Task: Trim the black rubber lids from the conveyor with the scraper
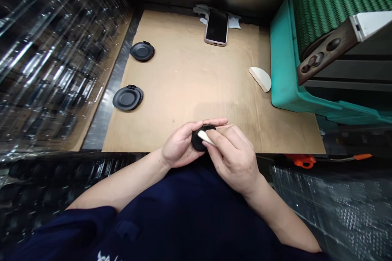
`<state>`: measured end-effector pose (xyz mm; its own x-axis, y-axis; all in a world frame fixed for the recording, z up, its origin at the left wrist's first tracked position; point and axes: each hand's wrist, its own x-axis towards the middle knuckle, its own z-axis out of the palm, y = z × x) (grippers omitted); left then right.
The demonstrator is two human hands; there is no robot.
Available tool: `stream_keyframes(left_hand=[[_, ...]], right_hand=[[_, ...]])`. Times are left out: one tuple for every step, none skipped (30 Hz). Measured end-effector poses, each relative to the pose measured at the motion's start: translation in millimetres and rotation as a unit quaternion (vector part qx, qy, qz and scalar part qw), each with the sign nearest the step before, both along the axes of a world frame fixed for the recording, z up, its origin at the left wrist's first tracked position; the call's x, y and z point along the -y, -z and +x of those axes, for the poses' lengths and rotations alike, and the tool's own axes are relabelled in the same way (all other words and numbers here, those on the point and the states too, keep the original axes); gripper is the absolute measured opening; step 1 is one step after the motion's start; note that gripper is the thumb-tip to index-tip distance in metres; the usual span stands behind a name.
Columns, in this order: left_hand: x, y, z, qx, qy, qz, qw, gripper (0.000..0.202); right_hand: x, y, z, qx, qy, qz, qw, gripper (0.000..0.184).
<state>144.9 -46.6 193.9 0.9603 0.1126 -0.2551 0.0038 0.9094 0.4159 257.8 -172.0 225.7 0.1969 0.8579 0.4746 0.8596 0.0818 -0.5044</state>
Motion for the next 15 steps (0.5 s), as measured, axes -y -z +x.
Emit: stream_keyframes(left_hand=[[-0.2, -0.3, 0.3, 0.005, -0.002, -0.001, 1.000, 0.052], [-0.5, -0.8, 0.6, 0.010, -0.006, -0.003, 1.000, 0.054], [-0.6, -1.6, 0.8, 0.015, -0.008, -0.007, 1.000, 0.056], [-0.8, -2.5, 0.8, 0.018, -0.008, -0.012, 1.000, 0.059], [-1.0, -3.6, 0.8, 0.018, -0.007, -0.017, 1.000, 0.062], [-1.2, -4.7, 0.7, 0.017, -0.007, -0.022, 1.000, 0.065], [-1.5, -5.7, 0.6, 0.015, -0.009, -0.025, 1.000, 0.068], [-1.8, -6.7, 0.4, 0.013, -0.013, -0.025, 1.000, 0.071], [-2.0, -7.4, 0.3, 0.013, -0.015, -0.025, 0.999, 0.073], [-2.3, -7.8, 0.2, 0.012, -0.016, -0.025, 0.999, 0.074], [-2.4, -7.8, 0.2, 0.013, -0.015, -0.024, 1.000, 0.076], [-2.6, -7.4, 0.2, 0.014, -0.013, -0.022, 1.000, 0.077], [-2.6, -6.7, 0.2, 0.016, -0.009, -0.021, 1.000, 0.077], [-2.5, -5.6, 0.0, 0.019, -0.008, -0.019, 1.000, 0.078], [-2.5, -4.2, -0.2, 0.022, -0.009, -0.015, 1.000, 0.078]], right_hand=[[0.4, 0.2, -0.9, -0.011, -0.018, 0.002, 1.000, 0.018], [1.5, 0.2, -1.1, -0.023, -0.031, 0.002, 0.999, 0.018], [3.1, 0.0, -0.5, -0.038, -0.033, 0.004, 0.999, 0.019], [5.2, -0.2, 0.8, -0.054, -0.022, 0.009, 0.998, 0.020], [7.7, -0.4, 2.6, -0.067, 0.001, 0.017, 0.998, 0.022], [10.2, -0.5, 4.6, -0.076, 0.032, 0.026, 0.996, 0.024], [12.4, -0.5, 6.6, -0.079, 0.065, 0.035, 0.994, 0.024], [14.2, -0.3, 8.0, -0.076, 0.091, 0.040, 0.992, 0.024], [15.2, 0.1, 8.8, -0.070, 0.106, 0.041, 0.991, 0.024], [15.3, 0.5, 8.8, -0.060, 0.110, 0.037, 0.991, 0.024], [14.4, 1.1, 8.0, -0.049, 0.102, 0.029, 0.993, 0.023], [12.3, 1.7, 6.5, -0.038, 0.088, 0.019, 0.995, 0.023], [9.3, 2.2, 4.7, -0.027, 0.072, 0.010, 0.997, 0.021], [5.4, 2.6, 2.8, -0.014, 0.059, 0.004, 0.998, 0.020], [1.1, 3.0, 0.9, 0.001, 0.050, 0.003, 0.999, 0.019]])
